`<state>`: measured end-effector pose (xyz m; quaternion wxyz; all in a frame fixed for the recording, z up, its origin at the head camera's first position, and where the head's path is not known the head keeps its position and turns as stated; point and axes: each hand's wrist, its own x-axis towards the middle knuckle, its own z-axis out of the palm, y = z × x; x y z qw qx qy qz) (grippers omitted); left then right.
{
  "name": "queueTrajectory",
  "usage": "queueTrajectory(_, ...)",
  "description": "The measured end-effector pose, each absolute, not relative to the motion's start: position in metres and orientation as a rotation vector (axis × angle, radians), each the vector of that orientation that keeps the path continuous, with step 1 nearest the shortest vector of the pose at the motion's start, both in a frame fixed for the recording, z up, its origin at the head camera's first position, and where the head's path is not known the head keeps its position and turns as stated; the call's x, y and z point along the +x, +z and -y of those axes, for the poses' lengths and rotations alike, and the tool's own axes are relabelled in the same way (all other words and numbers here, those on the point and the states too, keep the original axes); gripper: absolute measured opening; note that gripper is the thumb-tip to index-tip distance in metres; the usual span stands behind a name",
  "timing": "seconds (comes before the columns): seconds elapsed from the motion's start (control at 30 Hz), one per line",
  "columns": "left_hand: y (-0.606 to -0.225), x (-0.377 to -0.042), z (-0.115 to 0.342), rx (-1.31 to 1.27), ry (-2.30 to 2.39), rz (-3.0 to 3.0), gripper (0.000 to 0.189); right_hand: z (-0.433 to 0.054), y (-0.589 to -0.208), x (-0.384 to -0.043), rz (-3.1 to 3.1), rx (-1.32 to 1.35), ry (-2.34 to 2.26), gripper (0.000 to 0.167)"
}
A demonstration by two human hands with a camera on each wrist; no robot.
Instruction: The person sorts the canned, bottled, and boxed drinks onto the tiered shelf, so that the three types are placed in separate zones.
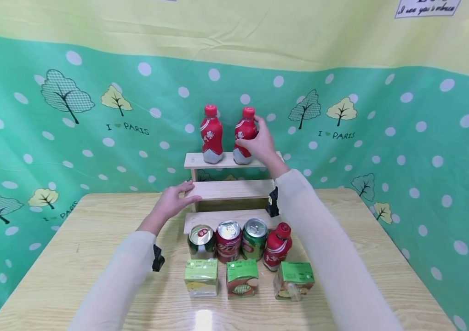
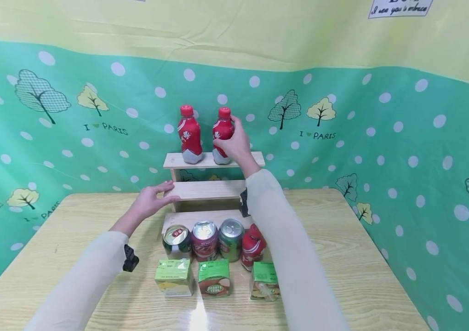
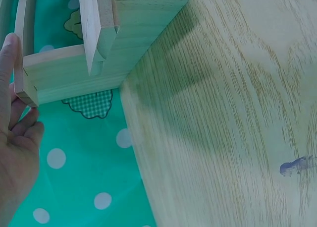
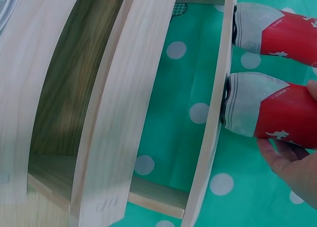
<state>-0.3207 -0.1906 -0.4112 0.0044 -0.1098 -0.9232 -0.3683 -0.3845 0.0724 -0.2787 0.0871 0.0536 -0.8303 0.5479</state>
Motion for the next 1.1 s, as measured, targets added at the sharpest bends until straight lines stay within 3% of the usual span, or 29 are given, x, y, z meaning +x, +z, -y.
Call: queueTrajectory(1.1,-0.4104,-0.3219,0.1911,-0.349,-1.137,2.905,0.073,-0.0693,-0.2881,-0.3904,2.444,0.178,1.759,0.088)
